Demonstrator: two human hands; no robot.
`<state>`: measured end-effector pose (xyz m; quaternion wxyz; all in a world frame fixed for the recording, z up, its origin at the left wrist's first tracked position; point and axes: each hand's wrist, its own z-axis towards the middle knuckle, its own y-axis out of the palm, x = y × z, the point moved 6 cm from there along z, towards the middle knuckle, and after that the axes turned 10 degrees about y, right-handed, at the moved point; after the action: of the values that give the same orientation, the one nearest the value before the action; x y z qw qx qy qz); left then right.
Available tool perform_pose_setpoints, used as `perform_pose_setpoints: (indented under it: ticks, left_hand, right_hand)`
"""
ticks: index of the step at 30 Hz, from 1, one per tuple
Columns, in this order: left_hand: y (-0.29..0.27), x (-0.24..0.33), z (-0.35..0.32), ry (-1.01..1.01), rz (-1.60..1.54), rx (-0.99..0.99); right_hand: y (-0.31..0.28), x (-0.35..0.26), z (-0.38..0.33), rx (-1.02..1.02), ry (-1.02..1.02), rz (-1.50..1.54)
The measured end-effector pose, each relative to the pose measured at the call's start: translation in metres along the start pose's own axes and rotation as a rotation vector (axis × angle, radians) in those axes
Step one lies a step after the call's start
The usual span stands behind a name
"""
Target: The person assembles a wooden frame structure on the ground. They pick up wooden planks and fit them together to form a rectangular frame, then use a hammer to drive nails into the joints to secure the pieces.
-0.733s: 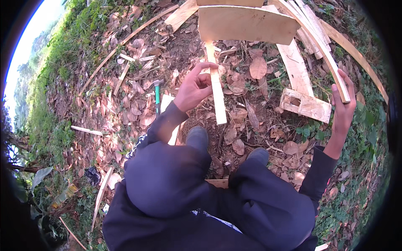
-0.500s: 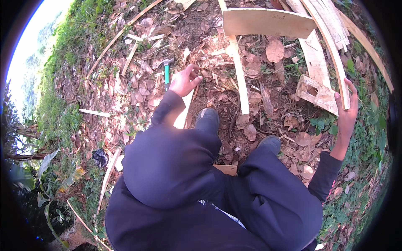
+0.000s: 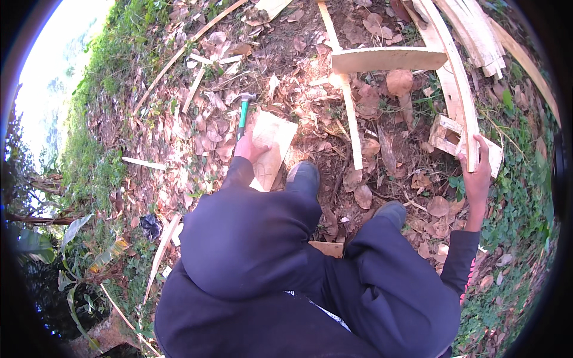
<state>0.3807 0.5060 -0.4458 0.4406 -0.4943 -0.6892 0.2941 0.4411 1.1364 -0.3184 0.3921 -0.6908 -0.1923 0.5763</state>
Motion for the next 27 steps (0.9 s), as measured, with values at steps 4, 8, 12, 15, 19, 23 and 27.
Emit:
perform_pose_setpoints:
  ticks: [4, 8, 12, 15, 19, 23, 27]
  left_hand:
    - [-0.068, 0.108, -0.029, 0.531, 0.015, 0.073]
    - [-0.108, 0.205, -0.046, 0.851, 0.076, 0.179]
    - [-0.124, 0.273, -0.067, 1.195, 0.205, 0.336]
    - [-0.12, 0.317, -0.075, 1.346, 0.116, 0.297]
    - [-0.112, 0.349, -0.079, 1.42, -0.194, 0.163]
    - [-0.098, 0.355, -0.061, 1.213, -0.559, -0.064]
    - [-0.077, 0.336, -0.041, 0.746, -1.217, -0.238]
  right_hand:
    - [0.008, 0.0, -0.008, 0.049, -0.077, -0.108]
    - [0.017, 0.006, -0.016, 0.1, -0.076, -0.184]
    - [0.022, 0.012, -0.018, 0.101, 0.042, -0.246]
    - [0.008, 0.0, -0.031, 0.122, 0.216, -0.322]
    - [-0.004, -0.037, -0.06, 0.241, 0.142, -0.244]
    - [0.028, -0.043, -0.079, -0.047, 0.308, 0.411]
    - [0.092, -0.055, -0.084, -0.415, 0.34, 0.82]
